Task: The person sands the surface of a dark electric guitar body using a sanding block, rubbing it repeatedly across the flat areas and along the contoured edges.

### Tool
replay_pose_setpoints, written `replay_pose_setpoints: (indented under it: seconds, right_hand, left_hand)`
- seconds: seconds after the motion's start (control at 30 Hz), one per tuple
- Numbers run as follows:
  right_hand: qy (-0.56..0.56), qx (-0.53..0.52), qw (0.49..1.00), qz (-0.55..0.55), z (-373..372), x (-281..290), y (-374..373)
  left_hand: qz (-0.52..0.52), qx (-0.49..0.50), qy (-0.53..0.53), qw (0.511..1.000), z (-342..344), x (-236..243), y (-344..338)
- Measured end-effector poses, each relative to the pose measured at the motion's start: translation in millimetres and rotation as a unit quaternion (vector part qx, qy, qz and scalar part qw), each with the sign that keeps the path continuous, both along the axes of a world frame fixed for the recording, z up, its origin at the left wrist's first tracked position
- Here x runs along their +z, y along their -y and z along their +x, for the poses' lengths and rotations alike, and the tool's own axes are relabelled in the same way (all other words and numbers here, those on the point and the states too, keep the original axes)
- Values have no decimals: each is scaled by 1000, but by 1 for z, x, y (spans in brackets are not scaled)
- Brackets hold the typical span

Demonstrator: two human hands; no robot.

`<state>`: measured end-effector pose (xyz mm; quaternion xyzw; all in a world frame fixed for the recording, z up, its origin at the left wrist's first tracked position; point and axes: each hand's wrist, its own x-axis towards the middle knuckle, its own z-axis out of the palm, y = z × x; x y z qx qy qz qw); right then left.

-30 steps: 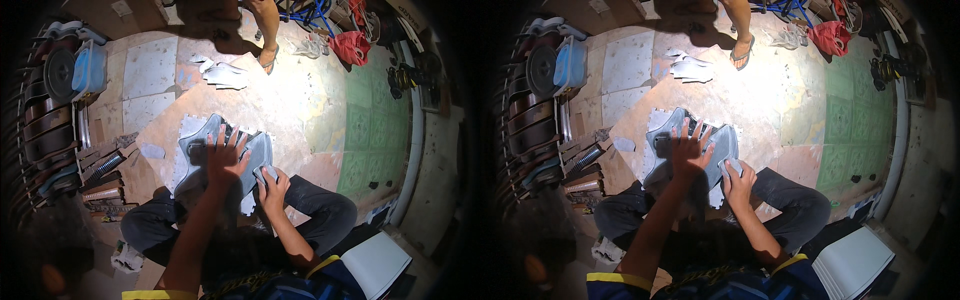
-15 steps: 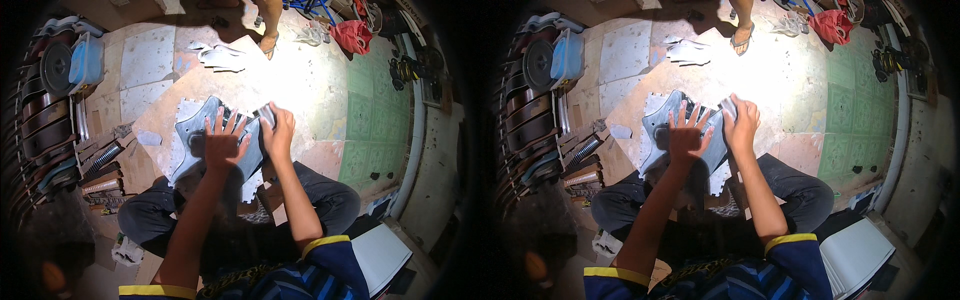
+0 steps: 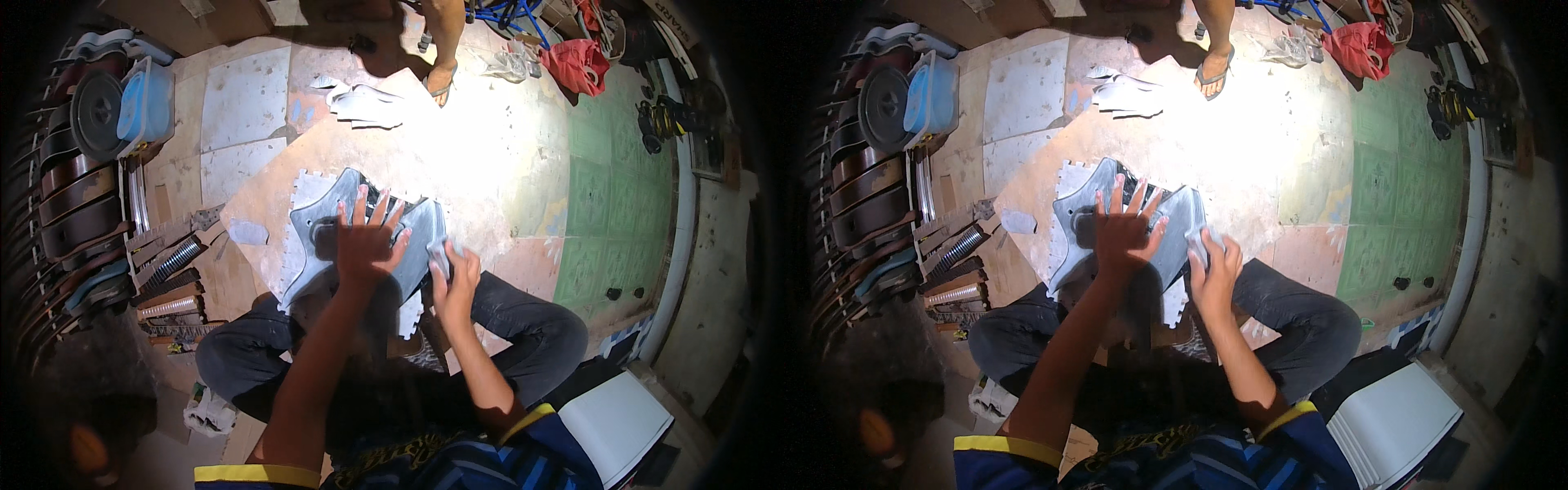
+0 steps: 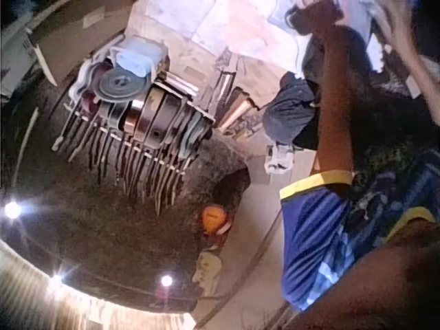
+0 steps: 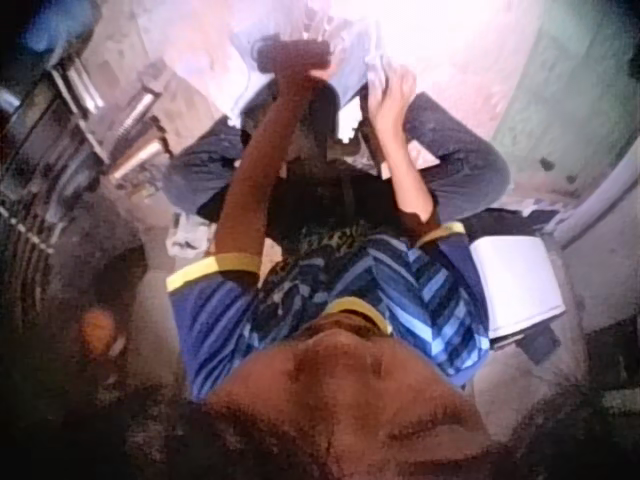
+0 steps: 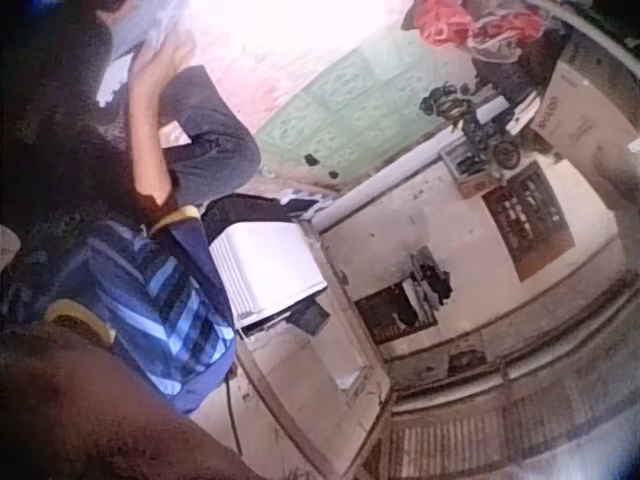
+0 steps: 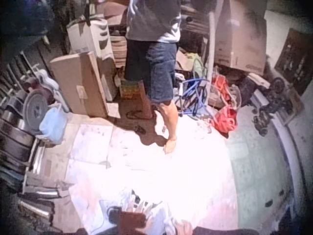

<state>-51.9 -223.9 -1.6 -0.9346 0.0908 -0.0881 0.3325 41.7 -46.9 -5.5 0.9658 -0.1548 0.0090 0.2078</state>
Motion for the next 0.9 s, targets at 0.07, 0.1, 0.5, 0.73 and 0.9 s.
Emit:
replay_pose_setpoints:
  seconds: [0.07,0.1,0.5,0.73,0.9]
  right_hand:
    - [-4,0,1000,12,30,0,3]
    - [-16,-6,1000,19,47,2,6]
    - [7,-19,998,65,115,14,3]
    - [12,-17,1000,-8,22,-8,17]
    - [2,-29,999,40,84,0,-12]
  left_hand:
    - [10,0,5,1000,5,3,2]
    - [15,-5,3,1000,2,5,6]
    - [41,1,22,999,4,-2,11]
    - [40,-6,-31,999,-2,-7,22]
    - [45,-6,-45,998,-11,5,-7]
